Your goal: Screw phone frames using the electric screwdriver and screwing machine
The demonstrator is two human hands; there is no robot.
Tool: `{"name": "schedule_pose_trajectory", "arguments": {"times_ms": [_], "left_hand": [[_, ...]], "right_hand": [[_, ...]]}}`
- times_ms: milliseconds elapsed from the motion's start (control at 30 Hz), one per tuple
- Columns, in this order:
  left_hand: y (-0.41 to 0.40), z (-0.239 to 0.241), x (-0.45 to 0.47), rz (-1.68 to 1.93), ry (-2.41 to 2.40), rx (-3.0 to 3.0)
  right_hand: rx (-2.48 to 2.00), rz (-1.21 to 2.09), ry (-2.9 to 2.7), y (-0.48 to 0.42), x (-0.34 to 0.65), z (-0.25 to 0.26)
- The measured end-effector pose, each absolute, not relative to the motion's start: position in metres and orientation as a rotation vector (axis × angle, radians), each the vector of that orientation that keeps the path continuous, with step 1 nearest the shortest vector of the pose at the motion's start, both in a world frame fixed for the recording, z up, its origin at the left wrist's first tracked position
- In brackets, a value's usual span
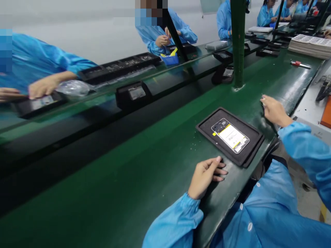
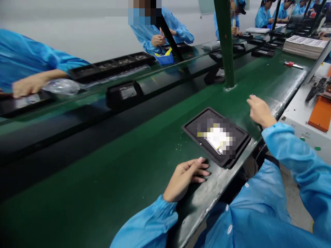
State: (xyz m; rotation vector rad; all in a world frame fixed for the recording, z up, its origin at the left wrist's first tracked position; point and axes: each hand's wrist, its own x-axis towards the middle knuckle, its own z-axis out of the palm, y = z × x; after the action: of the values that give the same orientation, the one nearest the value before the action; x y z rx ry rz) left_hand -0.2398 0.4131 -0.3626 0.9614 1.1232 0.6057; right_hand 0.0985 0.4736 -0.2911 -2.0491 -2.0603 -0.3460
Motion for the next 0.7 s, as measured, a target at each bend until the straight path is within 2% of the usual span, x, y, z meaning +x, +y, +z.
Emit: {"name": "schedule_pose_trajectory", "arguments": {"times_ms": [133, 267, 700], "left_hand": [[0.431, -0.355, -0.227, 0.556, 1.179, 0.913], [0.438, -0.352, -0.217, 0.523, 1.224, 0.932], [0.440, -0.357, -0.214, 0.503, 1.190, 1.004]], "right_hand": [[-1.792, -0.106, -2.215, 0.430, 0.017, -0.307], [-1.839, -0.008, -2.405, 0.412, -0.036, -0.312], [-2.109, 0.066, -2.443, 0.420, -0.070, -0.288]]}}
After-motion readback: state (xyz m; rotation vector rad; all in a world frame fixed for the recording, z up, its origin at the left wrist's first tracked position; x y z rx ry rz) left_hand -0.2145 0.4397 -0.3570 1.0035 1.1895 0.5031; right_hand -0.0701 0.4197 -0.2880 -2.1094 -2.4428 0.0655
